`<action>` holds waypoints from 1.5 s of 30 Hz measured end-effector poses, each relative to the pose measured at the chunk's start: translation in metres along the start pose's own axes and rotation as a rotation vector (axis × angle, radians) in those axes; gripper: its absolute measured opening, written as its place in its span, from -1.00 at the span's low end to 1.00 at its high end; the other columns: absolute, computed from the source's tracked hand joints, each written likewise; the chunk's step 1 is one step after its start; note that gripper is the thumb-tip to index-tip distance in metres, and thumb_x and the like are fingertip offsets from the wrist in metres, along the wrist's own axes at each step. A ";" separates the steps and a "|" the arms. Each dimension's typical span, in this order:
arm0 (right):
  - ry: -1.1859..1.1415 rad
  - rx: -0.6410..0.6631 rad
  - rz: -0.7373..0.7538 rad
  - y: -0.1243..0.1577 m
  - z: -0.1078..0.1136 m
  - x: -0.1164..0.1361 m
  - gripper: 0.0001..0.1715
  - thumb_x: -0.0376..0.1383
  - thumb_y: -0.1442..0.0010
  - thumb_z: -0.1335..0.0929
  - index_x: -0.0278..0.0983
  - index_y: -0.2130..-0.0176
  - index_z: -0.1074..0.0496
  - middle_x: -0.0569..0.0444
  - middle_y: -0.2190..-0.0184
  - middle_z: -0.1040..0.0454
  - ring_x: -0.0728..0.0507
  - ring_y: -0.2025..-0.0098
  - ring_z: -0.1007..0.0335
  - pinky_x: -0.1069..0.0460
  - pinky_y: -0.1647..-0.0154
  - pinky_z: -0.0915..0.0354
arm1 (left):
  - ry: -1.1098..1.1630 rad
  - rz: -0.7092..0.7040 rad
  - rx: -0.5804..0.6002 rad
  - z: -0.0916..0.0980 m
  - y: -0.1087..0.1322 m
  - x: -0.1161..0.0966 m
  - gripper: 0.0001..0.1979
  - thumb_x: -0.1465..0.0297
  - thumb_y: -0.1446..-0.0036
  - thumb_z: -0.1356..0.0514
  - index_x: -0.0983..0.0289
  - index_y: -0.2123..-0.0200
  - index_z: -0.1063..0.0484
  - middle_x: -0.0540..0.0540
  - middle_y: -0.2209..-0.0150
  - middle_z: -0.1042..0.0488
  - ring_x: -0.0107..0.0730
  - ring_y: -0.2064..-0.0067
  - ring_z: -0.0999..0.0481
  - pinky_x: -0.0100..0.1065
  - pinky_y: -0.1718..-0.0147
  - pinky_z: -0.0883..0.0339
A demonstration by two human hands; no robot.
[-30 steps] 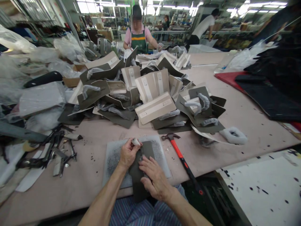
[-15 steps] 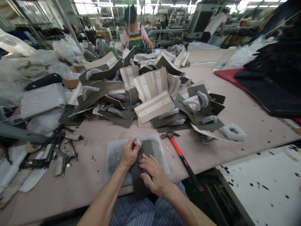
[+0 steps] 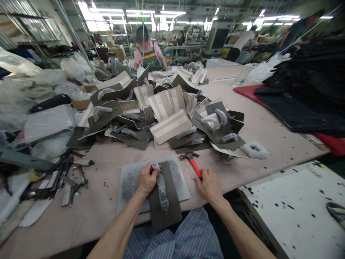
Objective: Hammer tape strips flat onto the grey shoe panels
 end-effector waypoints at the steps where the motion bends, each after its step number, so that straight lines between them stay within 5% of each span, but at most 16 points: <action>1: -0.028 0.063 -0.067 -0.003 -0.003 -0.012 -0.81 -0.32 -0.17 -0.35 -0.34 0.18 -0.39 -0.22 0.16 -0.40 -0.34 0.05 -0.30 -0.23 -0.02 -0.23 | 0.020 0.011 0.014 0.000 -0.001 0.001 -0.86 0.36 -0.06 -0.25 0.22 0.28 -0.55 0.05 0.33 -0.60 -0.26 0.27 -0.55 -0.31 0.20 -0.39; 5: -0.306 0.269 -0.248 -0.009 -0.013 -0.023 -0.90 -0.42 -0.09 -0.33 -0.26 0.38 -0.28 0.00 0.38 -0.35 -0.17 0.26 -0.35 -0.06 0.19 -0.31 | 0.075 0.046 0.037 0.001 -0.005 0.004 -0.83 0.33 -0.05 -0.26 0.22 0.28 -0.57 0.06 0.30 -0.62 -0.25 0.24 -0.56 -0.31 0.18 -0.38; 11: -0.582 0.481 -0.269 -0.007 -0.002 0.035 -0.80 -0.22 -0.24 -0.19 -0.22 0.41 -0.22 0.22 0.59 -0.21 0.02 0.67 -0.10 0.11 0.66 -0.15 | 0.079 -0.001 0.104 -0.002 -0.004 0.003 -0.83 0.35 -0.06 -0.24 0.23 0.26 -0.57 0.08 0.29 -0.63 -0.23 0.22 -0.57 -0.29 0.16 -0.39; 14: -0.582 0.299 -0.056 -0.007 0.037 0.077 -0.63 -0.04 -0.34 -0.10 -0.20 0.34 -0.22 0.22 0.59 -0.21 0.00 0.64 -0.12 0.11 0.62 -0.10 | 0.053 -0.031 0.135 -0.004 -0.004 0.003 -0.83 0.37 -0.08 -0.23 0.22 0.24 -0.56 0.08 0.28 -0.64 -0.22 0.21 -0.58 -0.28 0.15 -0.39; 16: -0.430 0.110 0.195 -0.003 0.064 0.106 -0.58 -0.01 -0.36 -0.09 -0.21 0.34 -0.24 0.16 0.57 -0.26 -0.03 0.57 -0.20 0.08 0.54 -0.09 | 0.037 -0.046 0.133 -0.004 -0.003 0.001 -0.83 0.38 -0.09 -0.23 0.22 0.23 -0.56 0.07 0.27 -0.63 -0.21 0.21 -0.58 -0.27 0.15 -0.39; 18: -0.207 0.051 0.374 0.003 0.070 0.125 -0.60 -0.06 -0.39 -0.10 -0.22 0.32 -0.28 0.11 0.55 -0.33 -0.06 0.54 -0.26 0.06 0.51 -0.06 | 0.037 -0.052 0.125 -0.004 -0.002 -0.001 -0.83 0.38 -0.09 -0.22 0.22 0.24 -0.56 0.07 0.28 -0.63 -0.22 0.22 -0.58 -0.26 0.17 -0.39; 23: 0.141 0.201 0.515 0.002 0.067 0.143 -0.71 -0.14 -0.38 -0.19 -0.21 0.30 -0.32 0.10 0.58 -0.39 -0.06 0.63 -0.23 0.04 0.57 0.07 | 0.032 -0.050 0.134 -0.005 -0.001 -0.003 -0.85 0.39 -0.08 -0.20 0.22 0.29 -0.56 0.06 0.33 -0.62 -0.24 0.28 -0.56 -0.29 0.24 -0.39; 27: -0.139 -0.148 0.489 -0.002 0.125 0.163 -0.65 -0.10 -0.42 -0.09 -0.19 0.33 -0.21 0.15 0.60 -0.30 -0.04 0.62 -0.17 0.06 0.57 0.01 | 0.033 -0.063 0.119 -0.004 -0.001 -0.003 -0.83 0.40 -0.08 -0.20 0.21 0.25 -0.56 0.07 0.30 -0.62 -0.24 0.25 -0.56 -0.28 0.19 -0.40; 30: -0.211 -0.230 0.479 0.007 0.120 0.159 -0.63 -0.11 -0.43 -0.06 -0.18 0.34 -0.19 0.13 0.59 -0.31 -0.05 0.61 -0.18 0.05 0.56 -0.01 | 0.030 -0.046 0.123 -0.003 -0.001 0.000 -0.83 0.40 -0.07 -0.21 0.21 0.25 -0.56 0.06 0.31 -0.61 -0.24 0.25 -0.55 -0.29 0.18 -0.39; 34: 0.141 0.168 0.468 0.010 0.048 0.126 -0.67 -0.11 -0.40 -0.16 -0.20 0.33 -0.29 0.10 0.63 -0.36 -0.08 0.67 -0.19 0.00 0.58 0.17 | 0.000 -0.062 0.147 -0.005 -0.001 -0.001 -0.80 0.40 -0.09 -0.19 0.21 0.22 -0.57 0.04 0.34 -0.59 -0.25 0.27 -0.54 -0.29 0.19 -0.39; 36: 0.233 0.240 0.381 0.003 0.033 0.097 -0.66 -0.10 -0.41 -0.15 -0.21 0.26 -0.33 0.06 0.58 -0.42 -0.11 0.62 -0.29 0.00 0.56 0.14 | -0.008 -0.074 0.139 -0.004 0.000 -0.002 -0.80 0.42 -0.09 -0.19 0.21 0.21 -0.57 0.04 0.33 -0.60 -0.25 0.26 -0.55 -0.29 0.19 -0.39; 42: 0.307 0.314 0.118 -0.018 0.001 0.017 -0.60 -0.18 -0.44 -0.10 -0.30 0.23 -0.39 -0.03 0.45 -0.50 -0.19 0.37 -0.48 0.01 0.41 -0.14 | -0.002 -0.076 0.109 -0.002 0.000 0.000 -0.83 0.43 -0.06 -0.23 0.22 0.25 -0.56 0.05 0.31 -0.61 -0.23 0.25 -0.56 -0.29 0.17 -0.38; 45: 0.391 0.249 0.072 -0.016 -0.009 0.007 -0.65 -0.25 -0.39 -0.17 -0.43 0.04 -0.39 -0.27 0.17 -0.50 -0.33 0.15 -0.46 -0.10 0.22 -0.25 | 0.008 -0.069 0.109 -0.001 -0.001 0.000 -0.84 0.42 -0.05 -0.24 0.24 0.25 -0.56 0.05 0.31 -0.61 -0.25 0.25 -0.56 -0.31 0.18 -0.38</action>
Point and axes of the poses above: each hand's wrist, its own y-axis away from the middle knuckle, its own z-axis out of the back of the hand, x = y × z, the point moved 8 cm from there along -y, towards the middle knuckle
